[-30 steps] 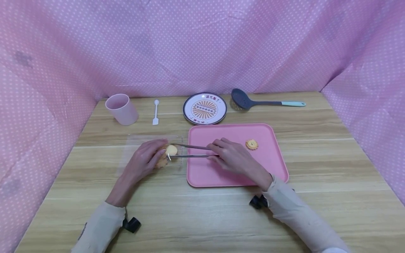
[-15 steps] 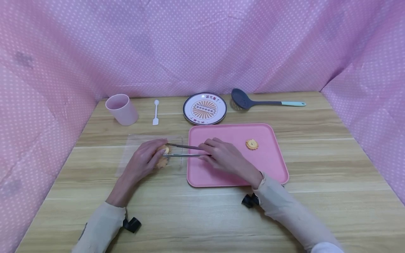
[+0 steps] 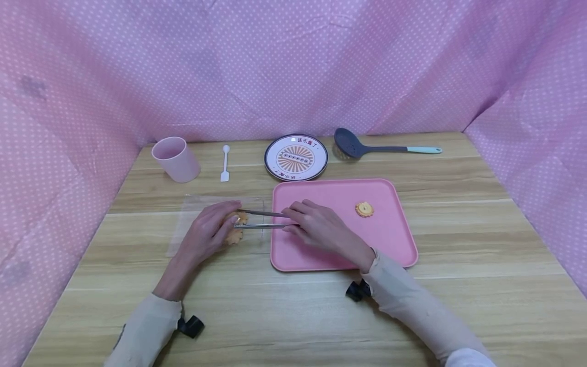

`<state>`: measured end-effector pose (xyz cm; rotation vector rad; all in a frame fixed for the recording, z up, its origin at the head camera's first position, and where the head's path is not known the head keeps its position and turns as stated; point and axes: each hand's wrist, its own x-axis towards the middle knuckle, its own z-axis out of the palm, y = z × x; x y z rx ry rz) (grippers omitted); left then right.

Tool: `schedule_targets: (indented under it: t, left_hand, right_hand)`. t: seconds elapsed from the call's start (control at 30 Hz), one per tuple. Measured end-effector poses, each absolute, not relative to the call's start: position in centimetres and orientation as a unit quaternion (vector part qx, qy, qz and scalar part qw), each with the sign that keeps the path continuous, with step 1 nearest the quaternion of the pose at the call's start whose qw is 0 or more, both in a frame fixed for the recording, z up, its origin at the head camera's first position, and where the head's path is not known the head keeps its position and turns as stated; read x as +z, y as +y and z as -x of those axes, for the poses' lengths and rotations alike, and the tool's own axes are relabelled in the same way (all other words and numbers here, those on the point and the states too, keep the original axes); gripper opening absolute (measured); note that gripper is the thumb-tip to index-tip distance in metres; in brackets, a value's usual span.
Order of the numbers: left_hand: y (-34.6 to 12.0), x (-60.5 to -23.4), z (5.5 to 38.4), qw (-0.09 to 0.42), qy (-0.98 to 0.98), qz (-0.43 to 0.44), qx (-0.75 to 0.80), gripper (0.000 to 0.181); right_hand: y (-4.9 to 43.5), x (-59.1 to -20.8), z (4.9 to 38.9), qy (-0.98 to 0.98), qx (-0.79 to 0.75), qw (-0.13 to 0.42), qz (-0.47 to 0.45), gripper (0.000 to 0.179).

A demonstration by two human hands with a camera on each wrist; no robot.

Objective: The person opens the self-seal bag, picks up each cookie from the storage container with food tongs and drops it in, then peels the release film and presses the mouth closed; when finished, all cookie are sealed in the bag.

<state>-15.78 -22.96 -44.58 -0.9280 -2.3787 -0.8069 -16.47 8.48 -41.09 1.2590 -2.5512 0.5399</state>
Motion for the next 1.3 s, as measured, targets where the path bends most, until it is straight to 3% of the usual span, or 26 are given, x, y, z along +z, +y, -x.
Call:
schedule_targets:
  t: [0.53, 0.87, 1.3]
  left_hand:
    - [-23.0, -44.7, 16.1, 0.241, -0.856, 0.348, -0.298, 0.031]
    - [-22.9, -44.7, 16.0, 0.243, -0.854, 0.347, -0.303, 0.037]
    - [-22.9, -44.7, 15.9, 0.244, -0.854, 0.346, -0.302, 0.039]
  right_hand:
    - [9.1, -41.0, 16.2, -0.876, 0.185, 0.12, -0.428, 0.033]
    - [11.7, -41.0, 15.9, -0.883, 0.196, 0.098, -0.415, 0.035]
    - [15.1, -40.8, 15.1, -0.891, 0.196, 0.121, -0.391, 0.037]
